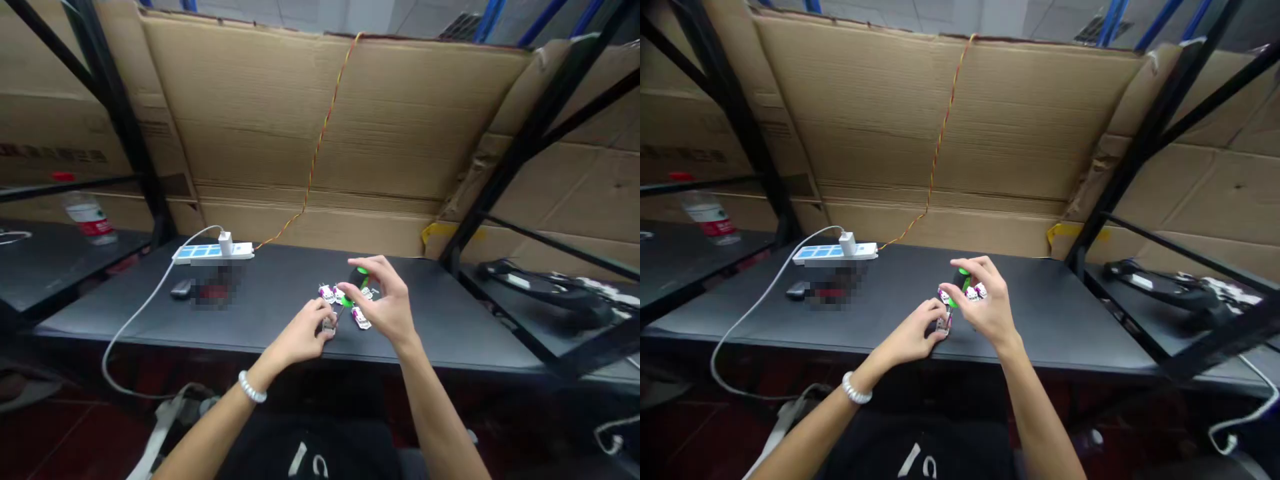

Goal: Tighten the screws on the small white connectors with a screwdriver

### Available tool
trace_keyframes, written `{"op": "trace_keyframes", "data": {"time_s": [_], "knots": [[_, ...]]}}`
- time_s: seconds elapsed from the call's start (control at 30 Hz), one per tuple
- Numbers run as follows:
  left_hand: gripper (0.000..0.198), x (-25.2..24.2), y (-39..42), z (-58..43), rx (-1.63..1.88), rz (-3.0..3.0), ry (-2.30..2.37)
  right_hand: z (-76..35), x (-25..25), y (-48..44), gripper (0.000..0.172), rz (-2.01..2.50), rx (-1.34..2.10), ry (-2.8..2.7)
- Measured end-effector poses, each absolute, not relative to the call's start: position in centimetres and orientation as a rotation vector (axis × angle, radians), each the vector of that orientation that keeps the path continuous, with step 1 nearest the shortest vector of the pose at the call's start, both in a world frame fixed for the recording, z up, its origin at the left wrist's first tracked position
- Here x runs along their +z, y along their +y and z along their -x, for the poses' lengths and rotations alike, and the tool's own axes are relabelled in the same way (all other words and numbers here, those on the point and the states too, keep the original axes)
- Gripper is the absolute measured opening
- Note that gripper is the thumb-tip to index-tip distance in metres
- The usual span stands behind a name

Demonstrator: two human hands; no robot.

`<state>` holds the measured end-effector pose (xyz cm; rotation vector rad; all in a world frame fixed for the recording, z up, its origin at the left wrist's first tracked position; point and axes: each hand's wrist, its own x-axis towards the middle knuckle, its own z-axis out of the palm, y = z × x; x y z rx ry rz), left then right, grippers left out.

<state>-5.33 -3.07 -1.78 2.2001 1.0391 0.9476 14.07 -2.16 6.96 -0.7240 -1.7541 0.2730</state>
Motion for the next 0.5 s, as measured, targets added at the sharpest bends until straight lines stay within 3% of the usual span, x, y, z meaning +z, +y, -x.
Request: {"op": "trace_keyframes", "data": {"time_s": [0.07, 0.2, 0.33, 0.4, 0.5], "knots": [[0.017, -1.87, -3.05, 5.32, 0.957, -2.200, 1.036, -14.03, 7.06, -2.29, 0.035, 0.750, 0.186, -1.756], [0.018, -1.96, -3.03, 5.30, 0.961, -2.197, 1.016, -13.84, 6.78, -2.35, 0.047, 0.637, 0.418, -1.844], [0.017, -1.86, -3.03, 5.30, 0.954, -2.202, 1.026, -13.50, 6.53, -2.16, 0.034, 0.727, 0.191, -1.732], [0.016, -1.81, -3.02, 5.30, 0.953, -2.196, 1.031, -13.47, 6.45, -2.10, 0.036, 0.743, 0.110, -1.722], [0.014, -1.79, -2.99, 5.29, 0.949, -2.199, 1.033, -13.65, 6.35, -2.11, 0.049, 0.618, 0.347, -1.817]]}}
